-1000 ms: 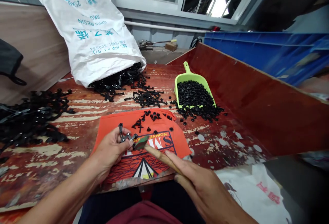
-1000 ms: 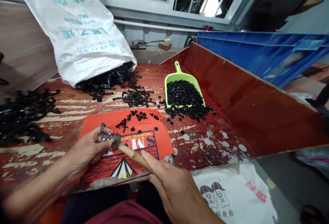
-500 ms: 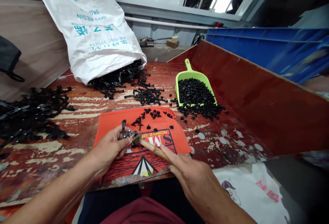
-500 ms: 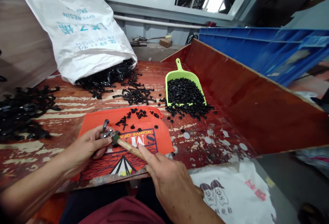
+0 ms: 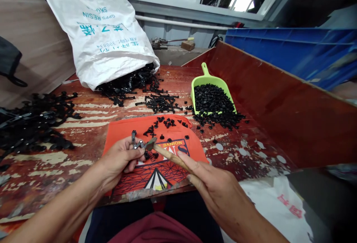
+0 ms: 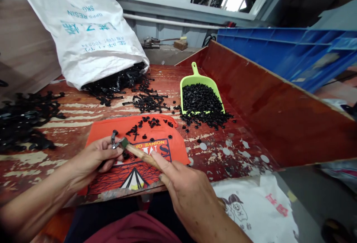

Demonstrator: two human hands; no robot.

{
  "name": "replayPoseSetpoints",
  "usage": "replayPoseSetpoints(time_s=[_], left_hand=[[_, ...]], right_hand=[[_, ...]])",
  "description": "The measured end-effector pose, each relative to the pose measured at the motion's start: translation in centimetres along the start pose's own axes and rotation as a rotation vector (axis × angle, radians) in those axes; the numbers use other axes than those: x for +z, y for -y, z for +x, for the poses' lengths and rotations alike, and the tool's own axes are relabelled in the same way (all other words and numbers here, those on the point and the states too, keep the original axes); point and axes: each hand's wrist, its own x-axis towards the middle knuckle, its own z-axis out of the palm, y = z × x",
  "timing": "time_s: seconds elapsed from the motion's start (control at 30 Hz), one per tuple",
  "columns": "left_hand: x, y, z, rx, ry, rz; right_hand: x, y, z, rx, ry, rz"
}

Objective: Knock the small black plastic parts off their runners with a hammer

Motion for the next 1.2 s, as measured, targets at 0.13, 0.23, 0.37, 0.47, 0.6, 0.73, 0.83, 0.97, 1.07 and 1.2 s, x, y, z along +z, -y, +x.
replayPoseSetpoints(time_s=[0.13, 0.23, 0.37, 0.47, 0.6, 0.73, 0.83, 0.97, 1.07, 1.2], left_hand=[[-0.2, 0.2, 0.0, 0.013, 0.013, -0.013], [-0.3, 0.4, 0.1, 0.018, 0.019, -0.014], [-0.3, 0.4, 0.0, -0.013, 0.021, -0.006], [-0.3, 0.5, 0.0, -0.008, 0.029, -0.004], [-0.5, 0.8, 0.0, -0.015, 0.026, 0.002], [-0.2, 0.8, -0.2, 0.003, 0.009, 0.023], [0.0, 0.6, -0.3, 0.016, -0.005, 0.032], [0.1, 0.5, -0.3, 0.030, -0.017, 0.048], [0.0, 0.9, -0.3, 0.061, -0.039, 0.075], [-0.1, 1.4, -0.3, 0.072, -0.061, 0.130]], right_hand=[[0.3, 0.2, -0.1, -0.017, -0.034, -0.003], [0.8, 0.3, -0.1, -0.030, -0.035, -0.064], [0.8, 0.3, -0.5, -0.044, -0.087, -0.109], [0.9, 0.4, -0.8, -0.068, -0.137, -0.133], [1.3, 0.6, -0.7, -0.077, -0.111, -0.170], [1.5, 0.6, -0.7, -0.064, -0.146, -0.125], [1.8, 0.6, -0.7, -0.069, -0.116, -0.130], [1.6, 0.8, -0.7, -0.068, -0.109, -0.127], [0.6, 0.9, -0.9, -0.061, -0.171, -0.107], [-0.1, 0.9, -1.4, -0.070, -0.163, -0.071]])
